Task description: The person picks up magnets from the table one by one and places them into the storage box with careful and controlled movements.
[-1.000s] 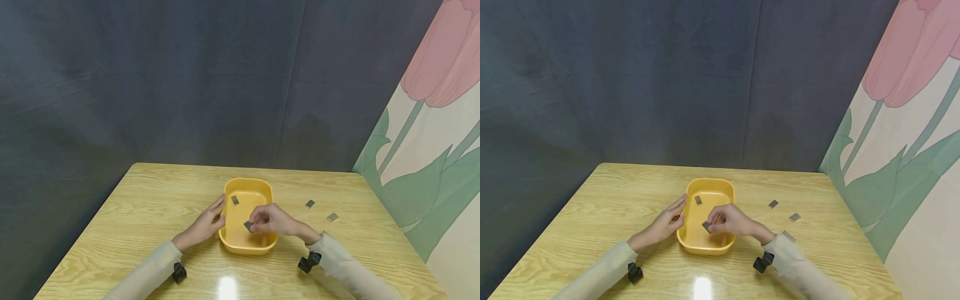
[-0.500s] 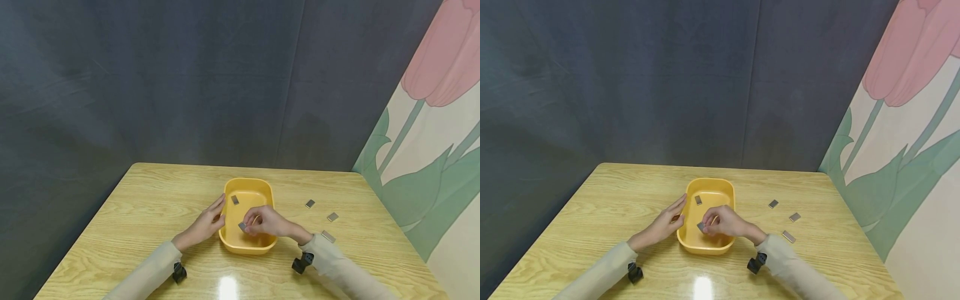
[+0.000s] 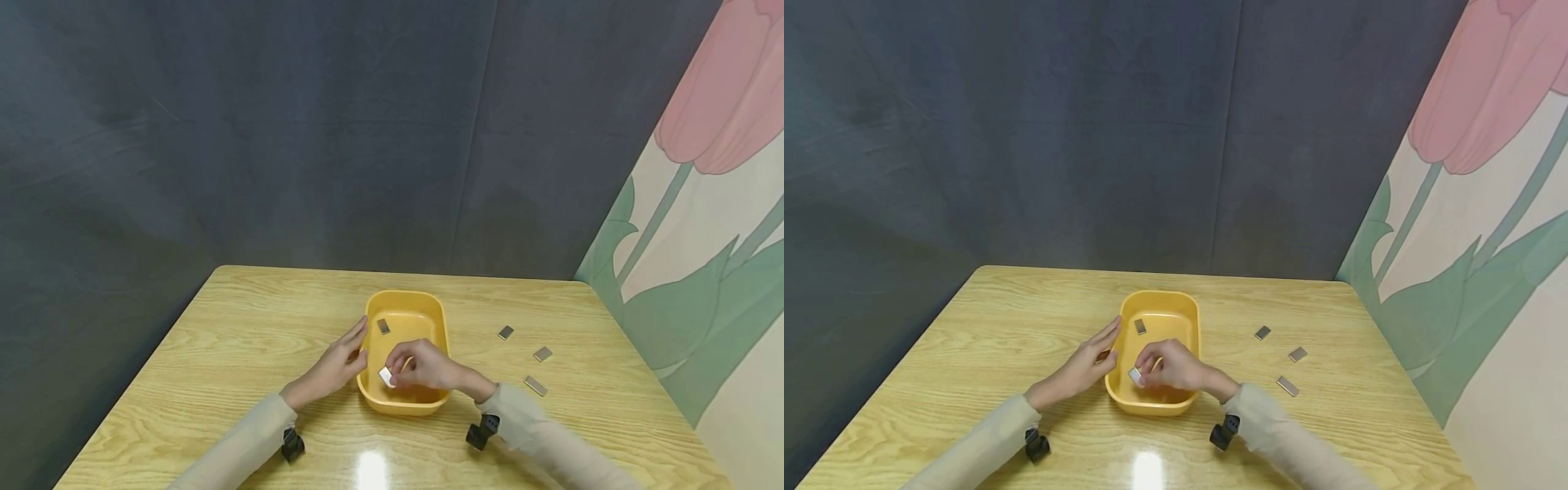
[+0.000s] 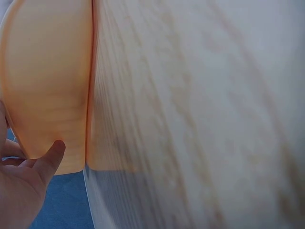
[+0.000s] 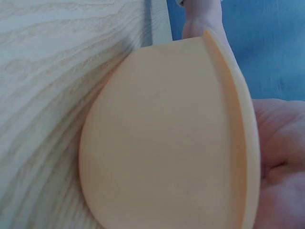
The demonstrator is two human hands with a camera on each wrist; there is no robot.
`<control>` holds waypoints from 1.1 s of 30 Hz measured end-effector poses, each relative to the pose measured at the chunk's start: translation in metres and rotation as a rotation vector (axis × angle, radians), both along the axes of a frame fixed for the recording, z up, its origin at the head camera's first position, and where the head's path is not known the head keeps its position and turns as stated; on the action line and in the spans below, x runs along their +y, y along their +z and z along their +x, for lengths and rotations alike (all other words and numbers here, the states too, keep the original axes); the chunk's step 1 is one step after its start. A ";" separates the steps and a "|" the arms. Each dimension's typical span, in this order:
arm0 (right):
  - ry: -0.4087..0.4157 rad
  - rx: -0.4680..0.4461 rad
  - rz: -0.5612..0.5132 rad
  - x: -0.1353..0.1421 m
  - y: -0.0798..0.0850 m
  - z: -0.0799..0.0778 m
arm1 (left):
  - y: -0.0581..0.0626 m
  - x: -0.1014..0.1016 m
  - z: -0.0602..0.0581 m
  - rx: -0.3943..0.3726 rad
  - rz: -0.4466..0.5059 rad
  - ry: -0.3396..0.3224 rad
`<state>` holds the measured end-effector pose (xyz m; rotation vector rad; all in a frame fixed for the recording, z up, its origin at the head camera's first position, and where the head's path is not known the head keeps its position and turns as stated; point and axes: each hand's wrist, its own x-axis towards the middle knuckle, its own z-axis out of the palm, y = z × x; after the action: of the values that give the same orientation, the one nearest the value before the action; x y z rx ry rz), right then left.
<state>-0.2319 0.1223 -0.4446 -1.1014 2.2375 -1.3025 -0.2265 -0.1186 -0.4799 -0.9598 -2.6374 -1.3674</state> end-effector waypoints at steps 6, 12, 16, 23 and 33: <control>0.025 0.007 0.041 -0.006 -0.004 -0.001 | -0.001 0.000 -0.001 -0.012 0.004 -0.008; 0.055 0.009 0.054 -0.012 -0.009 -0.002 | 0.000 0.000 0.000 -0.015 0.000 -0.009; 0.046 0.027 0.065 -0.016 -0.012 -0.002 | 0.000 0.000 0.000 -0.007 -0.006 -0.001; 0.028 0.055 0.112 -0.020 -0.018 -0.002 | -0.001 0.000 0.000 -0.002 -0.011 0.004; 0.036 0.062 0.119 -0.022 -0.020 -0.003 | -0.001 0.000 -0.001 -0.020 -0.003 0.007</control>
<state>-0.2353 0.1002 -0.4650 -1.1480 2.2959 -1.1190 -0.2274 -0.1187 -0.4809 -0.9418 -2.6549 -1.3791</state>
